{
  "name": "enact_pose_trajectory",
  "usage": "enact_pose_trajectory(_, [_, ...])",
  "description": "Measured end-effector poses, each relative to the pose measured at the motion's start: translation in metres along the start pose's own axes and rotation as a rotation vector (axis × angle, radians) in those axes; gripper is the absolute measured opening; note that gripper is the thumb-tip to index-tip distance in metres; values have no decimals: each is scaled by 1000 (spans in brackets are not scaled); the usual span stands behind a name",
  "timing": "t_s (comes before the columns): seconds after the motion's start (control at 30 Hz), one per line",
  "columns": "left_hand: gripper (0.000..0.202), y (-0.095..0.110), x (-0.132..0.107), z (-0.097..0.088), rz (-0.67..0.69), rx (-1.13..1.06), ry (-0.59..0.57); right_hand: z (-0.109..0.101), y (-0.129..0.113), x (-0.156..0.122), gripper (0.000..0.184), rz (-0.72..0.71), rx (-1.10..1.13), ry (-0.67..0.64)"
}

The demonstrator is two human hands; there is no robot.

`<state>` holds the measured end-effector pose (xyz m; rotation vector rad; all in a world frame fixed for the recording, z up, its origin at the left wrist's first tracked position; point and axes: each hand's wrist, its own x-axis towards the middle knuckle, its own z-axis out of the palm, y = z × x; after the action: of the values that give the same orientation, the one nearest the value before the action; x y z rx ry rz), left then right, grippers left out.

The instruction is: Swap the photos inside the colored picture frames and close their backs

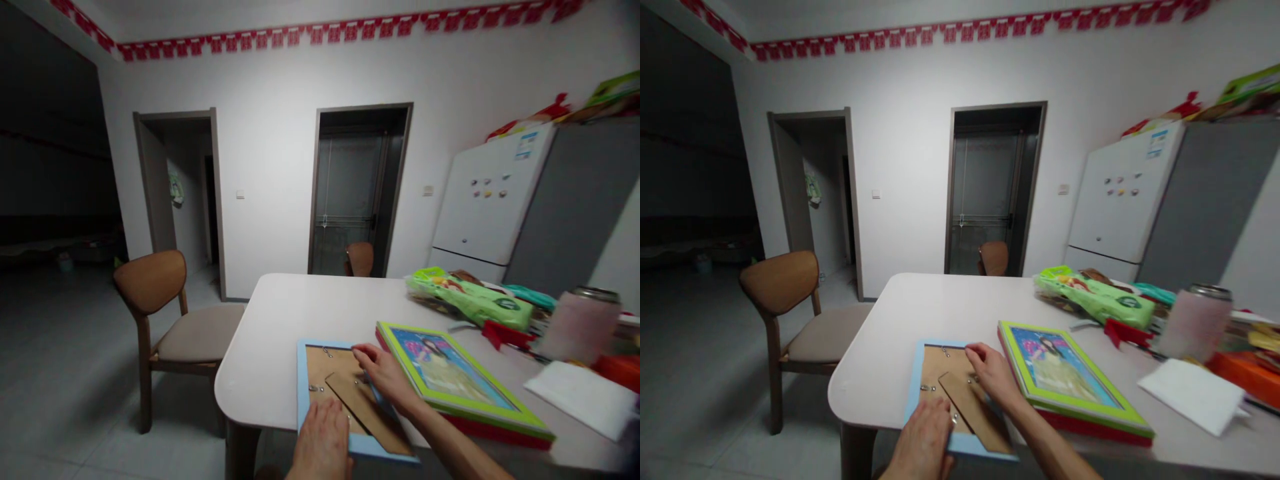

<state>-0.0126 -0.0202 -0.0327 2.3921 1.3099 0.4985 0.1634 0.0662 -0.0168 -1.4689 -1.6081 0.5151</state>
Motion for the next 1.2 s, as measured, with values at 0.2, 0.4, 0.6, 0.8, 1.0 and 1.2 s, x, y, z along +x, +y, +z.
enact_pose_trajectory(0.2, [25,20,3,-32,9,-609,512,-3,-18,-63,43,385,775,240])
enact_pose_trajectory(0.4, [33,71,25,-34,39,-1211,612,18,-48,-85,34,324,1195,47])
enact_pose_trajectory(0.6, [58,82,70,-24,12,-1390,521,-105,-4,-48,30,349,631,262])
enact_pose_trajectory(0.8, [49,94,121,35,-51,-1164,287,-179,56,-15,35,399,136,190])
enact_pose_trajectory(1.0, [46,94,132,60,-160,-922,283,-184,76,-10,31,402,38,186])
enact_pose_trajectory(1.2, [39,89,125,63,-171,-867,217,-186,89,-29,32,449,58,200])
